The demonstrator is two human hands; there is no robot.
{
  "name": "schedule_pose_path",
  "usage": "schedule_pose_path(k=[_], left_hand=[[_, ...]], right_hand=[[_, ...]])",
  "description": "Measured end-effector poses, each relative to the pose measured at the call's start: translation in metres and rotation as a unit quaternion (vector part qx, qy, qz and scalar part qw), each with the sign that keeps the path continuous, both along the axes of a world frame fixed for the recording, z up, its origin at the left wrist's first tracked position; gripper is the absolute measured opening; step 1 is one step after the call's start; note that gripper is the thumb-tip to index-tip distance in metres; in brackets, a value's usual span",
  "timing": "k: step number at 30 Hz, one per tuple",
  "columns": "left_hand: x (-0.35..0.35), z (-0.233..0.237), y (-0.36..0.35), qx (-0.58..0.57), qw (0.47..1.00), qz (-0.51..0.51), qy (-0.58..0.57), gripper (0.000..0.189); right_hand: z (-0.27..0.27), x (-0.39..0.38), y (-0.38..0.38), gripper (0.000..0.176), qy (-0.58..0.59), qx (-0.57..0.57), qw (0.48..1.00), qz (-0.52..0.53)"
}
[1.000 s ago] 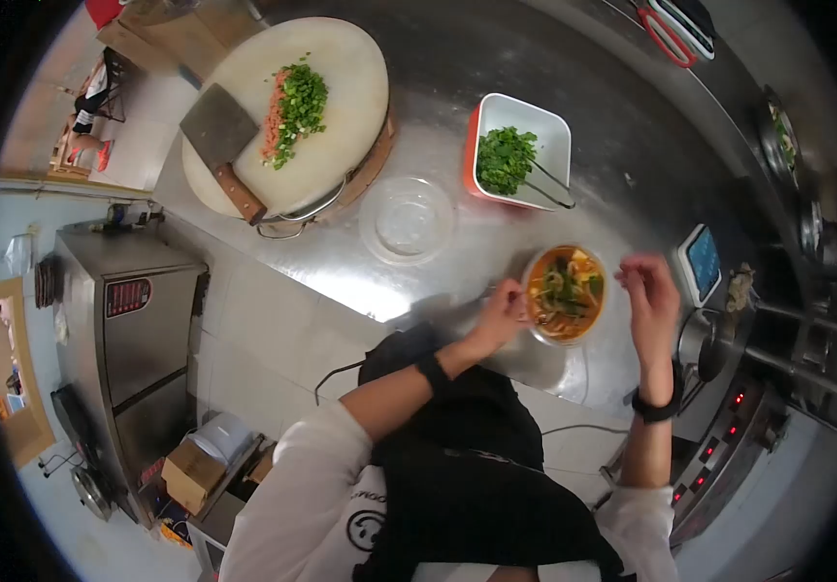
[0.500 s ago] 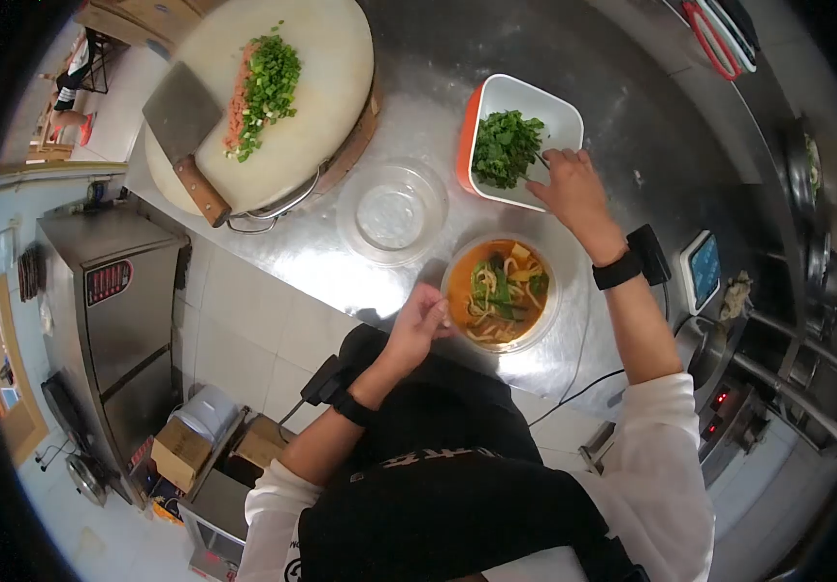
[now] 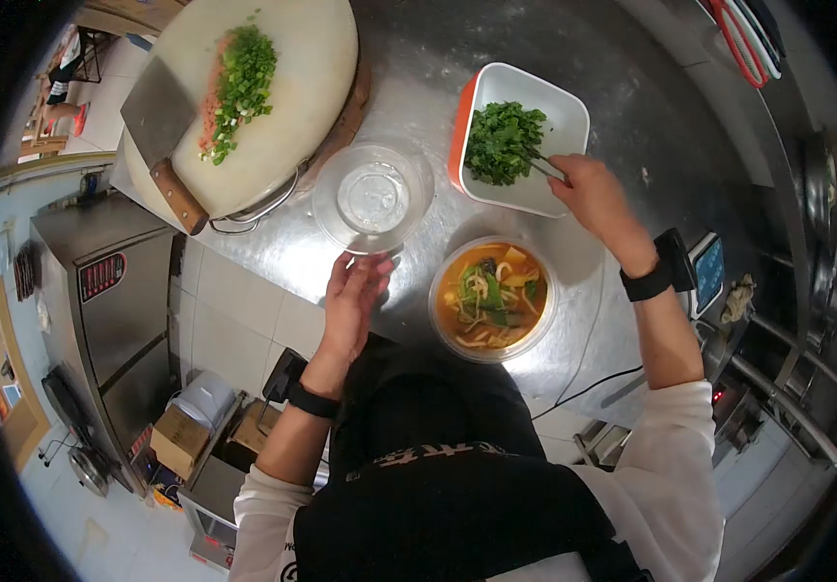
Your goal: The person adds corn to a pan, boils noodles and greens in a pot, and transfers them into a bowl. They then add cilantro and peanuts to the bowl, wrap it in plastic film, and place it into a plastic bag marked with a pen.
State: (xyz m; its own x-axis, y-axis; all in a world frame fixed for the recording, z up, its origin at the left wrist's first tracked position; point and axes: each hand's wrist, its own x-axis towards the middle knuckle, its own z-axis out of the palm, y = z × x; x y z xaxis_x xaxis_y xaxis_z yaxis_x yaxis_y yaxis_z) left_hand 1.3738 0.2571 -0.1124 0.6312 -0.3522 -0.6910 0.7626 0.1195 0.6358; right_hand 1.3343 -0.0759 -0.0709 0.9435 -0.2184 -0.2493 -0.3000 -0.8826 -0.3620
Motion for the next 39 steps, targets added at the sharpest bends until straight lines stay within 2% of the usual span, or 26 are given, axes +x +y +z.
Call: schedule_pose_path(k=[2,4,6,10,16,19,22,25,28,32,35,37,39], left_hand=[[0.003,-0.001,-0.003,0.000,1.000,-0.007,-0.003,0.036],[0.003,-0.003,-0.005,0.000,1.000,-0.013,-0.005,0.038],[0.002,-0.006,-0.006,-0.015,1.000,-0.020,-0.001,0.044],[-0.007,-0.004,-0.007,0.023,0.999,-0.021,0.019,0.044],[-0.018,-0.006,0.005,0.018,0.998,-0.046,0.034,0.034],[-0.022,-0.003,0.010,0.037,0.996,-0.065,0.044,0.031],[-0.026,-0.004,0.013,0.020,0.994,-0.088,0.062,0.028],[-0.027,-0.001,0.013,0.010,0.993,-0.102,0.060,0.023],[-0.032,-0.003,0.021,0.019,0.990,-0.115,0.078,0.023],[-0.033,-0.005,0.031,0.012,0.990,-0.112,0.088,0.024],[-0.033,-0.011,0.036,0.029,0.989,-0.113,0.096,0.020],[-0.033,-0.016,0.040,0.029,0.987,-0.124,0.094,0.021],[-0.032,-0.013,0.039,0.035,0.986,-0.129,0.097,0.020]], right_hand=[[0.014,0.001,-0.006,0.029,0.021,0.036,0.999,-0.013],[0.028,0.000,-0.009,0.028,0.014,0.149,0.986,-0.074],[0.025,-0.004,-0.015,0.028,0.021,0.160,0.983,-0.086],[0.021,-0.009,-0.021,0.028,0.022,0.179,0.980,-0.085],[0.027,-0.018,-0.019,0.029,0.042,0.238,0.962,-0.127],[0.019,-0.023,-0.017,0.029,0.001,0.196,0.974,-0.118],[0.032,-0.026,-0.009,0.030,-0.028,0.208,0.968,-0.136],[0.034,-0.035,-0.003,0.030,-0.023,0.183,0.972,-0.146],[0.057,-0.057,0.008,0.029,-0.055,0.199,0.962,-0.176],[0.090,-0.105,0.044,0.029,-0.023,0.202,0.952,-0.229],[0.088,-0.142,0.077,0.030,-0.055,0.224,0.959,-0.168],[0.087,-0.149,0.098,0.030,-0.014,0.246,0.954,-0.170],[0.077,-0.154,0.111,0.033,-0.025,0.254,0.952,-0.167]])
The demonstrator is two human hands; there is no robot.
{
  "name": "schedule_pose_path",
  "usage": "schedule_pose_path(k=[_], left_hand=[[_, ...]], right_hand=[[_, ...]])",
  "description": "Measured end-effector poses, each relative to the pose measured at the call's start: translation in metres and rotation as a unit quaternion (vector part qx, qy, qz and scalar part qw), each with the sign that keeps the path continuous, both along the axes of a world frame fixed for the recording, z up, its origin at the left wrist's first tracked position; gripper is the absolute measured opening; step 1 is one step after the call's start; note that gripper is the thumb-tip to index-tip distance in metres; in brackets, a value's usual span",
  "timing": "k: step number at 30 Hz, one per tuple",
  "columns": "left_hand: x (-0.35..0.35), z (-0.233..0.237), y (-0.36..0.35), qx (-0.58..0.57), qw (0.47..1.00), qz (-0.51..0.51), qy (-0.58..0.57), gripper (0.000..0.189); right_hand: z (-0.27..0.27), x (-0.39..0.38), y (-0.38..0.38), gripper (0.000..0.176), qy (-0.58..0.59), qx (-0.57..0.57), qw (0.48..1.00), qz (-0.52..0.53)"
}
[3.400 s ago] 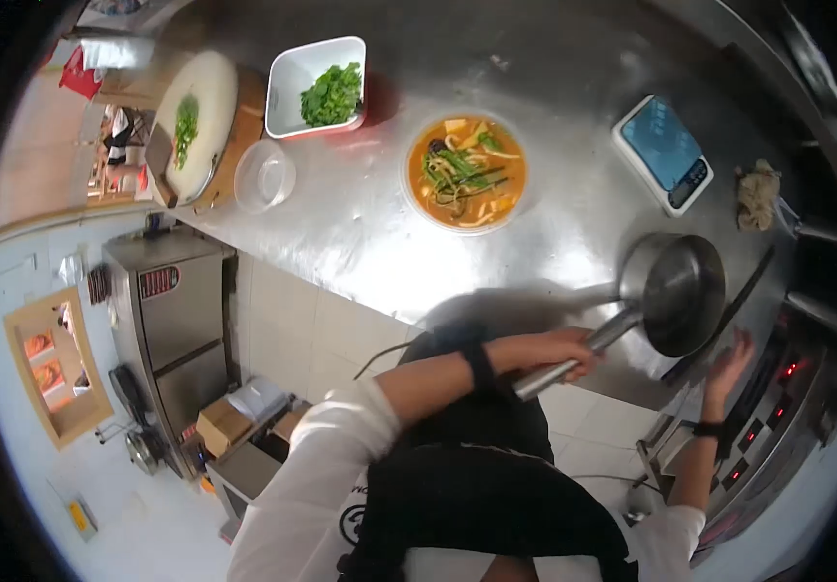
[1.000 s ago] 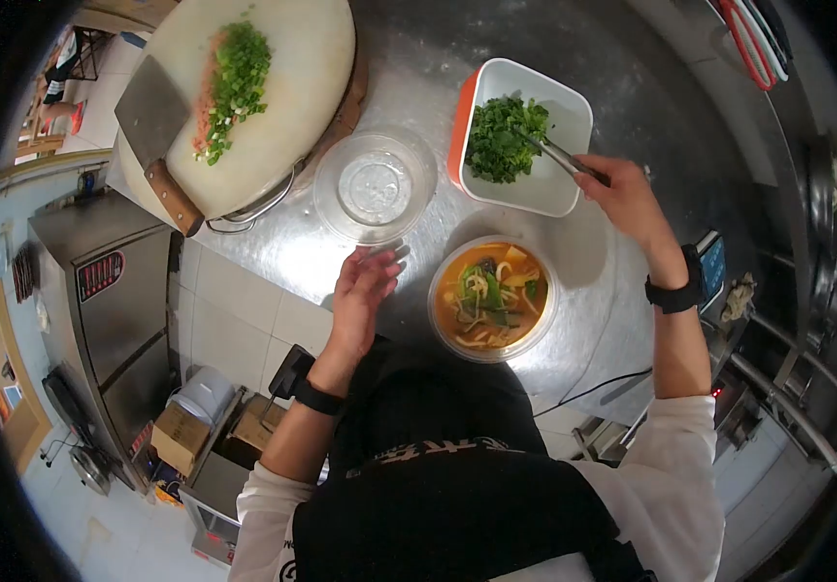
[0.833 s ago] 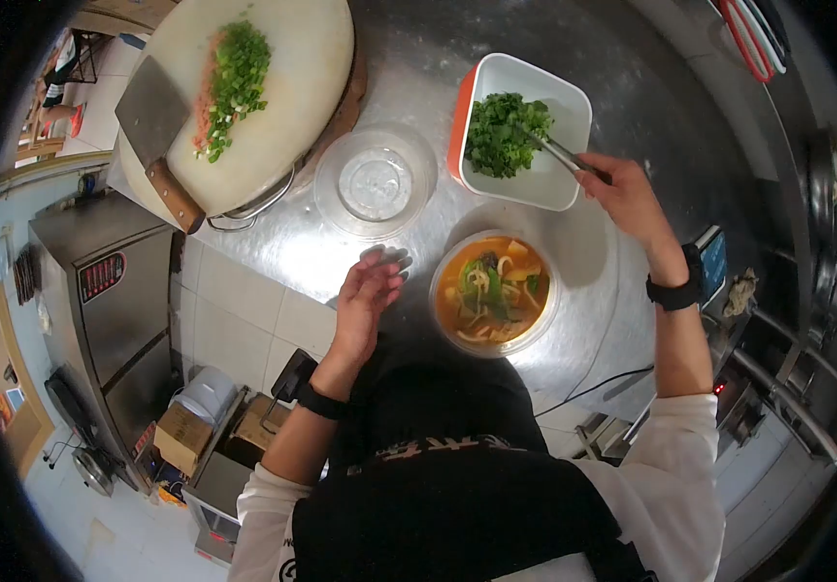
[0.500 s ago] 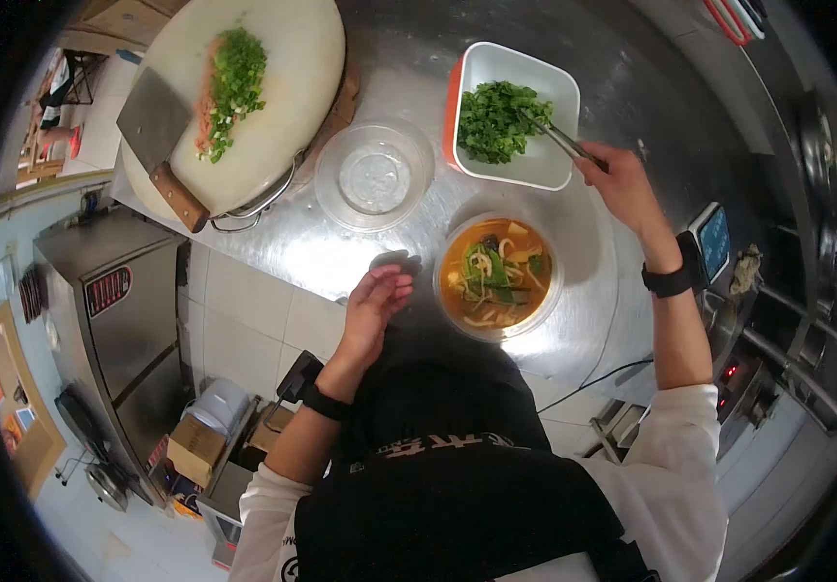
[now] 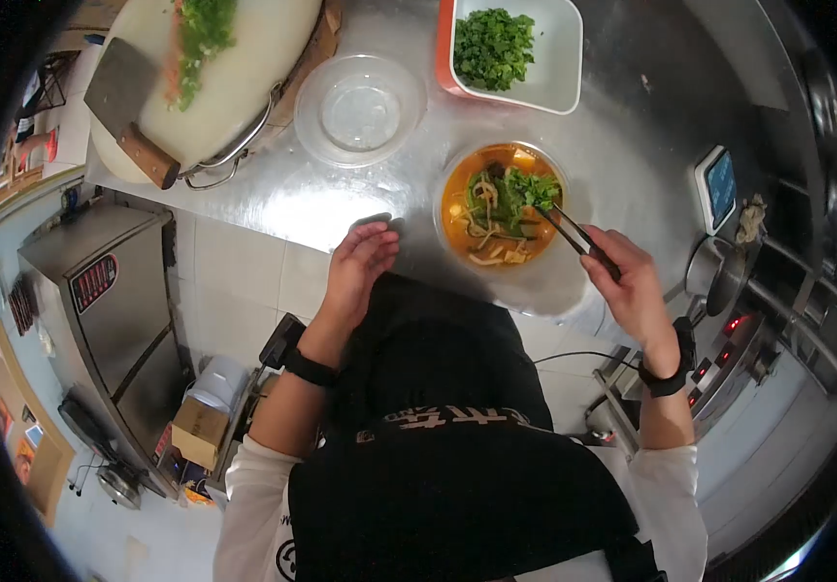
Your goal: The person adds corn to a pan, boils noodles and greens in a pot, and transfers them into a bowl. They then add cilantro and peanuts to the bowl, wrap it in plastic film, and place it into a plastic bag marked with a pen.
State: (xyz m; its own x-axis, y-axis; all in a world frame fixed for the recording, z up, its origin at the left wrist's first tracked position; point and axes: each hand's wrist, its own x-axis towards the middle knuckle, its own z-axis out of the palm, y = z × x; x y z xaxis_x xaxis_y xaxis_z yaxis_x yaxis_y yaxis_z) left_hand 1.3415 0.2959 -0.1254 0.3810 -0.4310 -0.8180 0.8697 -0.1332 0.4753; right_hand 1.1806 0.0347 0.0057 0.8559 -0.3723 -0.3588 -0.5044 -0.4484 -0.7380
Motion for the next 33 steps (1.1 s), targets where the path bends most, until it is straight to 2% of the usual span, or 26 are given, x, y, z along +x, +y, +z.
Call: schedule_pose_path(k=[3,10,12,17,19,22,23,27,29,30,32,33], left_hand=[[-0.001,-0.001,0.001,-0.012,1.000,-0.005,-0.004,0.020],[0.002,-0.003,-0.001,-0.018,1.000,-0.004,-0.010,0.021],[0.001,-0.002,0.000,-0.015,1.000,-0.001,-0.010,0.021],[-0.001,0.002,-0.006,-0.030,0.999,0.003,-0.022,0.022],[-0.001,0.007,-0.015,-0.035,0.999,-0.027,-0.032,0.022],[0.000,0.013,-0.029,-0.046,0.995,-0.048,-0.068,0.022],[0.001,0.018,-0.035,-0.037,0.995,-0.057,-0.079,0.023],[-0.002,0.021,-0.051,-0.044,0.989,-0.063,-0.126,0.022],[-0.004,0.023,-0.056,-0.048,0.985,-0.083,-0.143,0.022],[-0.004,0.025,-0.058,-0.045,0.985,-0.084,-0.146,0.022],[-0.004,0.030,-0.061,-0.060,0.985,-0.094,-0.133,0.022],[-0.004,0.030,-0.062,-0.041,0.981,-0.113,-0.151,0.023]], right_hand=[[0.000,-0.002,0.008,0.040,0.075,-0.021,0.997,0.013],[0.019,-0.008,0.004,0.040,0.083,-0.054,0.994,0.055],[0.023,-0.008,-0.002,0.039,0.063,-0.076,0.989,0.113],[0.043,0.020,-0.031,0.037,0.093,-0.056,0.990,0.095],[0.045,0.038,-0.049,0.037,0.103,-0.049,0.988,0.108],[0.031,0.055,-0.081,0.034,0.058,-0.064,0.988,0.129],[0.022,0.059,-0.091,0.033,0.008,-0.070,0.991,0.117],[-0.018,0.097,-0.117,0.033,-0.063,-0.089,0.991,0.083],[-0.044,0.118,-0.118,0.037,-0.032,-0.164,0.985,0.045],[-0.058,0.124,-0.118,0.037,-0.035,-0.162,0.985,0.044],[-0.081,0.133,-0.118,0.040,-0.131,-0.348,0.920,0.126],[-0.078,0.137,-0.112,0.042,-0.167,-0.405,0.885,0.159]])
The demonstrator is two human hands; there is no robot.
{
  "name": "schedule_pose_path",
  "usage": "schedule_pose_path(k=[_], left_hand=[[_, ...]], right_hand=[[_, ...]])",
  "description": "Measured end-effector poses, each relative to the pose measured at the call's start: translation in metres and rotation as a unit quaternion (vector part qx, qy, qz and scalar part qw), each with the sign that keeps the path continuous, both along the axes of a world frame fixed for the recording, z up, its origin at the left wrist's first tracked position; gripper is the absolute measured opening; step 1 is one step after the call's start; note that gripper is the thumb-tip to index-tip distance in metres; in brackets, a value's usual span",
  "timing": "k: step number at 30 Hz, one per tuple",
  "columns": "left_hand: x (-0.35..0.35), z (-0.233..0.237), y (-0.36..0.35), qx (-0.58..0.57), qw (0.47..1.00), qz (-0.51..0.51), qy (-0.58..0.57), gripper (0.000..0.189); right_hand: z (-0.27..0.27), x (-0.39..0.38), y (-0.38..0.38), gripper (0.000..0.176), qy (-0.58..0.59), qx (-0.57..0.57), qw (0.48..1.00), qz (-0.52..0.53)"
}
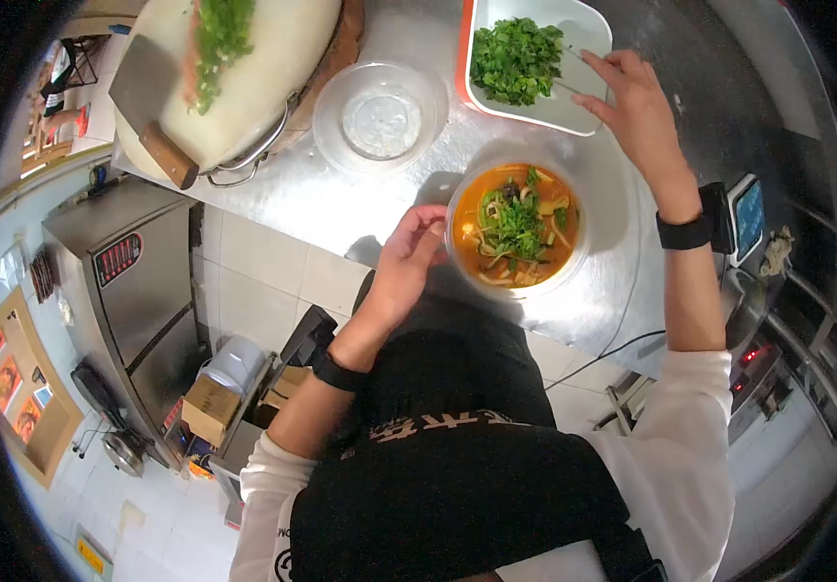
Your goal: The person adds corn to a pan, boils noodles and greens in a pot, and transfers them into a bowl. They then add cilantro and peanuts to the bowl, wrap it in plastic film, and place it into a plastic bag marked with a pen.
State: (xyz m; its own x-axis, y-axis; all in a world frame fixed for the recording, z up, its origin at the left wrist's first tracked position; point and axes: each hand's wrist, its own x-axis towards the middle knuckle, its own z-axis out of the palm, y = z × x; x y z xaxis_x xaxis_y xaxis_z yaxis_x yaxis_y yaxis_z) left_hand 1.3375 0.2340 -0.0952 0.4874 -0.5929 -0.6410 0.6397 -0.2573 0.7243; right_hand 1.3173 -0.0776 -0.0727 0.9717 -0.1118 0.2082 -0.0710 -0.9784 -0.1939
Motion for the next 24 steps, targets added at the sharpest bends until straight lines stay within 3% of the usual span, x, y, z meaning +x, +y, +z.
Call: schedule_pose_path(k=[3,5,7,9,10,12,19,23,24], left_hand=[[0.001,0.006,-0.003,0.018,0.999,-0.013,-0.026,0.023],[0.002,0.003,-0.002,0.012,0.999,-0.028,-0.038,0.022],[0.007,-0.001,-0.004,0.003,0.998,-0.041,-0.051,0.021],[0.011,-0.007,-0.006,-0.014,0.996,-0.067,-0.063,0.015],[0.014,-0.010,-0.007,-0.011,0.996,-0.065,-0.056,0.015],[0.021,-0.016,-0.008,-0.022,0.988,-0.133,-0.082,0.009],[0.020,-0.032,0.000,-0.094,0.985,-0.132,-0.065,0.004],[0.017,-0.031,0.035,-0.099,0.969,-0.159,-0.161,0.007],[0.023,-0.019,0.046,-0.124,0.976,-0.123,-0.127,0.007]], right_hand=[[0.025,-0.008,0.010,0.034,-0.108,0.034,0.993,-0.028],[0.027,-0.044,0.012,0.022,0.001,0.186,0.977,-0.101],[0.012,-0.088,0.026,0.015,0.179,0.401,0.879,-0.185],[-0.002,-0.115,0.044,0.012,0.261,0.540,0.778,-0.188],[-0.007,-0.122,0.051,0.012,0.267,0.541,0.774,-0.189],[-0.014,-0.133,0.066,0.010,0.242,0.655,0.691,-0.188],[-0.017,-0.130,0.074,0.012,0.222,0.657,0.700,-0.169],[0.010,-0.122,0.102,0.012,0.204,0.613,0.740,-0.190],[0.015,-0.114,0.108,0.013,0.191,0.574,0.782,-0.152]])
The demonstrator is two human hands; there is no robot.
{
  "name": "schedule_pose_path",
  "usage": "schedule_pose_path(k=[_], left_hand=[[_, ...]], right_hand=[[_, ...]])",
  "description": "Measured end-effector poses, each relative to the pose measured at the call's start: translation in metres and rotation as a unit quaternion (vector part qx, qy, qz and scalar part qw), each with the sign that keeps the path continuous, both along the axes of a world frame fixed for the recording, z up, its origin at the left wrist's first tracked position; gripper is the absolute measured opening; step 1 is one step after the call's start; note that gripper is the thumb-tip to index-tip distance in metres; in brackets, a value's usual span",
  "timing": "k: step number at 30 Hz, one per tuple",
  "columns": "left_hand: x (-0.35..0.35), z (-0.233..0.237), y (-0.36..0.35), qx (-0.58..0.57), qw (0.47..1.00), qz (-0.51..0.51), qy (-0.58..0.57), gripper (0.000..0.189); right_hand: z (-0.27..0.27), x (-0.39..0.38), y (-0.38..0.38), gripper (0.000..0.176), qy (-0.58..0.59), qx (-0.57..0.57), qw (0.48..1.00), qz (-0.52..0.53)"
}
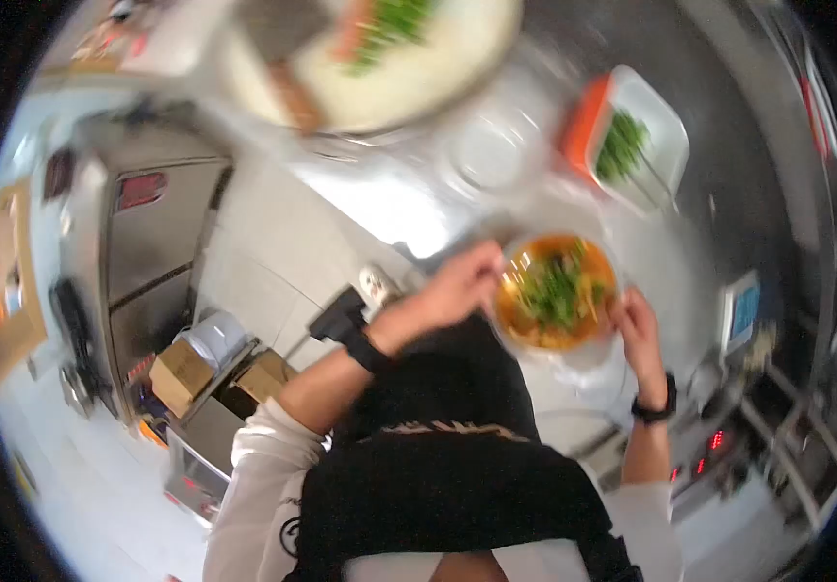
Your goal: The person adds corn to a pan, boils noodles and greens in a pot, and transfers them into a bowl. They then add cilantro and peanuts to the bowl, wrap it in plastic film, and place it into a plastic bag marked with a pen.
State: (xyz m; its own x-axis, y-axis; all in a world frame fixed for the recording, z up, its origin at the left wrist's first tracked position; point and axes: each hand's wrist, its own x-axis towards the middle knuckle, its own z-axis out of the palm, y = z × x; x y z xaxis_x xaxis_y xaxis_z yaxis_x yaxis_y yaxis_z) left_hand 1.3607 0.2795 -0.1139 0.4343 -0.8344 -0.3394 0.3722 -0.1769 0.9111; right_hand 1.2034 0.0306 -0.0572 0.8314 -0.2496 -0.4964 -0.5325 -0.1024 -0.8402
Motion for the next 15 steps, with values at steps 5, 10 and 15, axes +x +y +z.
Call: schedule_pose_path(k=[5,10,15], left_hand=[[0.024,0.077,0.086,-0.040,0.996,0.058,0.060,0.002],[0.053,0.155,0.234,-0.076,0.990,0.119,0.028,0.006],[0.088,0.222,0.394,-0.058,0.959,0.276,0.013,0.007]], right_hand=[[0.070,0.051,0.080,0.009,-0.040,0.097,0.994,-0.004],[0.129,0.120,0.202,0.008,-0.091,0.124,0.985,0.075],[0.174,0.224,0.354,0.009,-0.089,0.192,0.967,0.140]])
